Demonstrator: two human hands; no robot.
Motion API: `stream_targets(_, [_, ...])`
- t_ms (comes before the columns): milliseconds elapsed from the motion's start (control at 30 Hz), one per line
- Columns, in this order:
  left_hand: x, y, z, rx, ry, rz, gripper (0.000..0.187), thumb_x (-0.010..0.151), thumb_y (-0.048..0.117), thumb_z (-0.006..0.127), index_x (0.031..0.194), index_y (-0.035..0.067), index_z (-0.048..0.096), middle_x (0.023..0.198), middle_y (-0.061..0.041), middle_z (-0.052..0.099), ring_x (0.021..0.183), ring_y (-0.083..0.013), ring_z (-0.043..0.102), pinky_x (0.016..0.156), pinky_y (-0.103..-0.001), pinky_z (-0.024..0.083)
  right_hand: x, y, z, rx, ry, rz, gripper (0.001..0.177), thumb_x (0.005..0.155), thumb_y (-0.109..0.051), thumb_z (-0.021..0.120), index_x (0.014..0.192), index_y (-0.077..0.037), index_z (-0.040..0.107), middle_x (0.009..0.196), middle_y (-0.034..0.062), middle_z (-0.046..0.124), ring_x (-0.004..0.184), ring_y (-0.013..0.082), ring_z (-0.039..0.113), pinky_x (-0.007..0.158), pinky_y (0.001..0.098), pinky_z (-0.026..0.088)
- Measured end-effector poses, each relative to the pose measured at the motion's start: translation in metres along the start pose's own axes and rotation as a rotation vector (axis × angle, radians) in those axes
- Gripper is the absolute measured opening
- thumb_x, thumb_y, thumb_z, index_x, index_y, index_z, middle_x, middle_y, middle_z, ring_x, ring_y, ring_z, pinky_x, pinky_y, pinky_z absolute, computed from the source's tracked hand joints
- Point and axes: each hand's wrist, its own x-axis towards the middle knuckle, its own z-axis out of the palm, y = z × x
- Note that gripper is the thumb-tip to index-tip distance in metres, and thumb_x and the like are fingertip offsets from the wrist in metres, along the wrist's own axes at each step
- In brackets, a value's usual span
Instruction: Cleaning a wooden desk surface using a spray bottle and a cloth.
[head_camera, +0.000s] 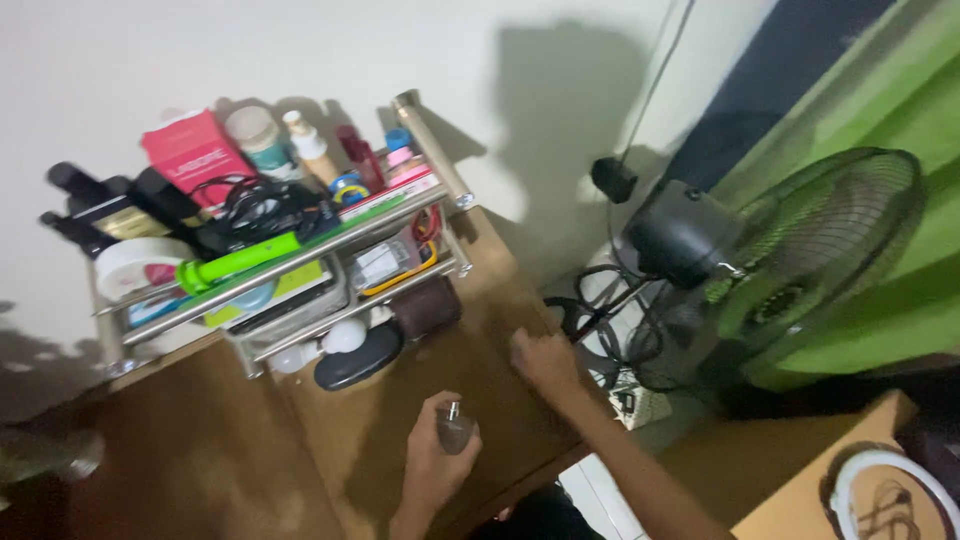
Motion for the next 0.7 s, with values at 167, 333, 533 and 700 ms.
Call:
stream_targets(167, [-0.011, -0.013, -0.009, -0.060, 0.076, 0.023, 0.050, 0.075, 0.010, 0.081, 0.120, 0.010, 0.059, 0.089, -0.009, 0.067, 0.076, -0.0209, 0.069, 0.069, -0.035, 0.057, 0.023, 0.000, 0.008, 0.002, 0.014, 0.079, 0.026, 0.089, -0.028, 0.070, 0.103, -0.009, 0.058, 0.068, 0.0124, 0.067, 0.064, 0.0353, 0.067, 0.063, 0.0492, 0.049])
stream_targets(333, [-0.018, -0.026, -0.009, -0.048, 0.121, -0.045, 0.049, 0.076, 0.011, 0.081, 0.120, 0.010, 0.058, 0.091, -0.010, 0.068, 0.079, -0.0214, 0.070, 0.073, -0.035, 0.058, -0.004, -0.037, 0.004, 0.048, 0.036, 0.026, 0.028, 0.085, -0.027, 0.071, 0.100, -0.009, 0.057, 0.069, 0.0129, 0.068, 0.063, 0.0360, 0.067, 0.064, 0.0508, 0.049])
stream_targets(533, [-0.008, -0.014, 0.000, -0.076, 0.108, -0.038, 0.049, 0.075, 0.010, 0.081, 0.119, 0.009, 0.059, 0.096, -0.010, 0.067, 0.083, -0.0194, 0.070, 0.074, -0.034, 0.057, -0.062, -0.072, -0.003, 0.135, -0.042, -0.116, 0.015, 0.088, -0.022, 0.071, 0.093, -0.014, 0.060, 0.069, 0.0102, 0.066, 0.067, 0.0353, 0.066, 0.066, 0.0483, 0.049])
stream_targets(700, [-0.006, -0.015, 0.008, -0.118, 0.067, -0.094, 0.050, 0.077, 0.012, 0.081, 0.121, 0.009, 0.059, 0.093, -0.011, 0.067, 0.080, -0.0208, 0.068, 0.074, -0.033, 0.057, -0.079, -0.048, -0.020, 0.368, 0.010, -0.380, 0.028, 0.078, -0.024, 0.074, 0.096, -0.009, 0.059, 0.077, 0.0105, 0.068, 0.069, 0.0321, 0.066, 0.064, 0.0448, 0.048])
